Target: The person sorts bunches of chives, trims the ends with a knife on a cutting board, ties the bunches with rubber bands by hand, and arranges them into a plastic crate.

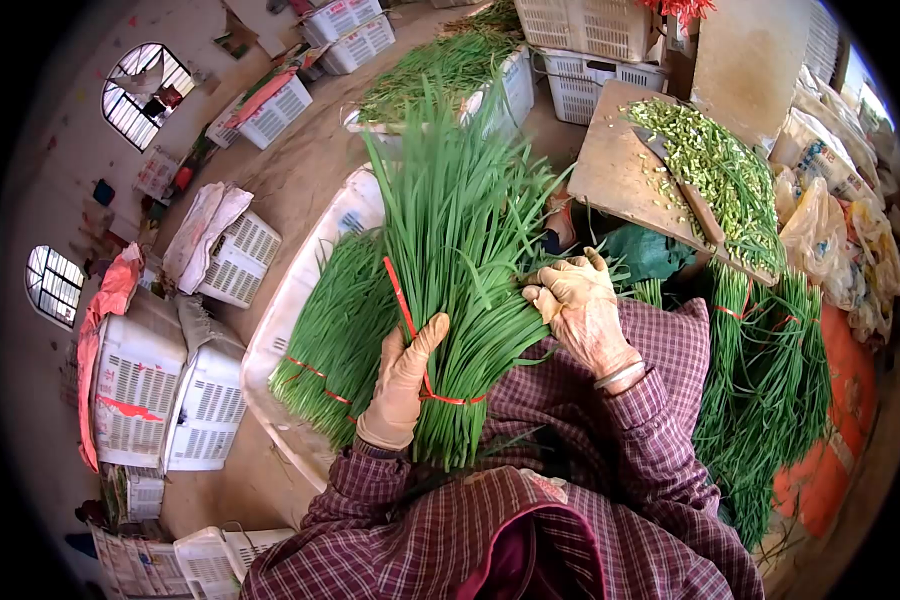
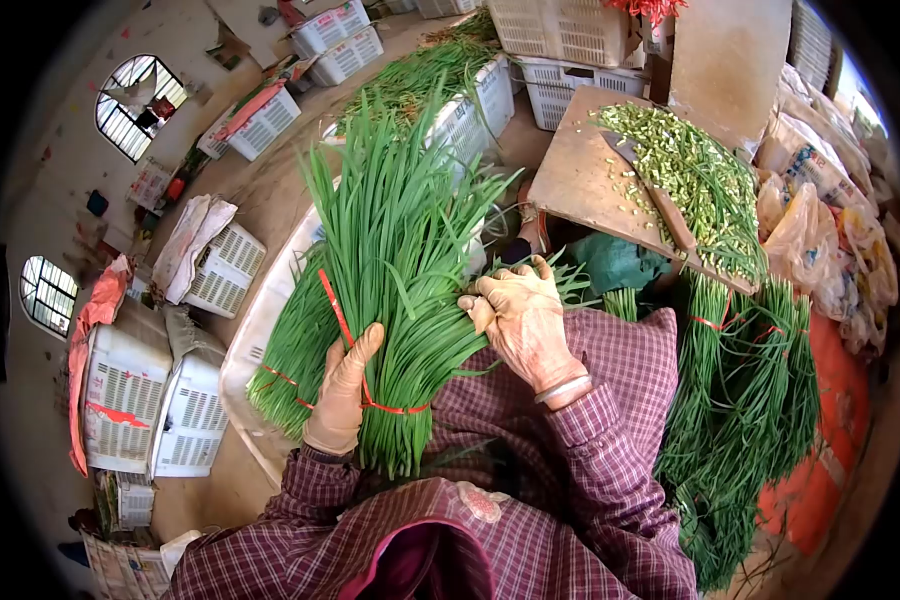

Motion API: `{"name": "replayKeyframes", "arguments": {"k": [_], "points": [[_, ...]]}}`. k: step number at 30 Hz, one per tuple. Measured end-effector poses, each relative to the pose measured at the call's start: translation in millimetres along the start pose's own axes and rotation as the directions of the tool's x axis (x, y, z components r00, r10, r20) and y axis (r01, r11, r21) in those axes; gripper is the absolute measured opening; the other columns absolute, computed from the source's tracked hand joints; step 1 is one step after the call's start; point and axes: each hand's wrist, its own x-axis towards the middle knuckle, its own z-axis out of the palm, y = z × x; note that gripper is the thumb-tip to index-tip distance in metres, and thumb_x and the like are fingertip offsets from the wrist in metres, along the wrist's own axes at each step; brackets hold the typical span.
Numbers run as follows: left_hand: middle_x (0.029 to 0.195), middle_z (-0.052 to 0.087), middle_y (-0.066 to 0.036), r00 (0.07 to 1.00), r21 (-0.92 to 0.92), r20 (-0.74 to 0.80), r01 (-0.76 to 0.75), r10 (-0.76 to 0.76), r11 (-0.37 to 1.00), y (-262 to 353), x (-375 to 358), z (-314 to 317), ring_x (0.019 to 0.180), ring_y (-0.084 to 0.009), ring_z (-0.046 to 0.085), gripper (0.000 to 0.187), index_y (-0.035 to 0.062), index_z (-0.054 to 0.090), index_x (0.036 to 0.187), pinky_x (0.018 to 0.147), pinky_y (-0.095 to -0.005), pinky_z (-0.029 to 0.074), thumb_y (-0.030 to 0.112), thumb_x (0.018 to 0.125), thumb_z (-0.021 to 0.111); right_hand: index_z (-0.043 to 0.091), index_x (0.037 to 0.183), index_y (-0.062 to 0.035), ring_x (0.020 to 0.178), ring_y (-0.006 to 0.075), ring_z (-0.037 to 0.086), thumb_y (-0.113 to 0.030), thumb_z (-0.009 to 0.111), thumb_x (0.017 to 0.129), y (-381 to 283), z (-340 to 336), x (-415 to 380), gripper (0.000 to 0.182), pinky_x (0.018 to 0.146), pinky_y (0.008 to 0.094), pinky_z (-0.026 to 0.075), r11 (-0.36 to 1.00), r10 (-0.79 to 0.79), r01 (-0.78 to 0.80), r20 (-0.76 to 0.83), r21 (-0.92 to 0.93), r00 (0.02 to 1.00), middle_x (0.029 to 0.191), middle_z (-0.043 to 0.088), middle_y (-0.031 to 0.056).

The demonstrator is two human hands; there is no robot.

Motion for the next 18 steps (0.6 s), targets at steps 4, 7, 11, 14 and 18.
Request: {"name": "replayKeyframes", "arguments": {"k": [4, 7, 11, 14, 18], "points": [[0.117, 0.066, -0.002, 0.999, 0.031, 0.028, -0.028, 0.027, 0.999, 8, 2, 5, 0.106, -0.0121, 0.061, 0.038, 0.0046, 0.064, 0.125, 0.098, -0.0285, 0.048, 0.028, 0.095, 0.071, 0.072, 0.093, -0.0121, 0.096, 0.0266, 0.062, -0.029, 0.069, 0.086, 8, -9, 4, 0.018, 0.102, 0.0466, 0.039, 0.992, 0.064, -0.071, -0.068, -0.101, 0.996, 0.092, 0.067, 0.0052], [0.119, 0.065, -0.002, 0.998, 0.046, 0.012, -0.07, 0.069, 0.997, 13, 11, 5, 0.107, -0.0126, 0.061, 0.041, 0.0043, 0.062, 0.127, 0.099, -0.0282, 0.048, 0.028, 0.096, 0.07, 0.066, 0.12, -0.0067, 0.109, 0.0341, 0.059, -0.025, 0.069, 0.088, 16, -29, 2, 0.037, 0.101, 0.0485, 0.041, 0.95, 0.208, -0.25, -0.218, -0.186, 0.954, 0.12, 0.065, 0.0155], [0.123, 0.064, -0.004, 0.994, 0.049, 0.006, -0.106, 0.106, 0.993, 34, 21, 22, 0.11, -0.0138, 0.062, 0.044, 0.0045, 0.057, 0.133, 0.1, -0.0276, 0.048, 0.028, 0.097, 0.068, 0.048, 0.137, 0.0074, 0.118, 0.0392, 0.056, -0.027, 0.071, 0.091, -2, -38, -21, 0.062, 0.104, 0.0453, 0.044, 0.98, 0.196, -0.199, -0.216, 0.005, 0.956, 0.131, 0.056, 0.0249], [0.133, 0.058, -0.01, 0.958, 0.154, 0.227, -0.21, 0.172, 0.965, 55, 28, 54, 0.122, -0.0207, 0.055, 0.068, 0.0037, 0.045, 0.144, 0.107, -0.0346, 0.043, 0.037, 0.092, 0.073, 0.024, 0.152, 0.0068, 0.141, 0.0319, 0.036, -0.02, 0.079, 0.087, -56, -16, -44, 0.089, 0.117, 0.0393, 0.031, 0.462, 0.363, -0.395, 0.237, 0.794, 0.901, 0.151, 0.038, 0.0249], [0.166, 0.01, -0.017, 0.718, 0.267, 0.6, -0.594, 0.351, 0.759, 46, 28, 68, 0.153, -0.03, 0.013, 0.1, 0.0027, 0.012, 0.159, 0.124, -0.0416, 0.016, 0.041, 0.09, 0.073, 0.05, 0.133, 0.0063, 0.126, 0.0241, 0.051, -0.024, 0.077, 0.087, -47, -2, -49, 0.061, 0.108, 0.0366, 0.041, 0.526, 0.402, -0.556, 0.388, 0.644, 0.83, 0.135, 0.056, 0.0186]]}}
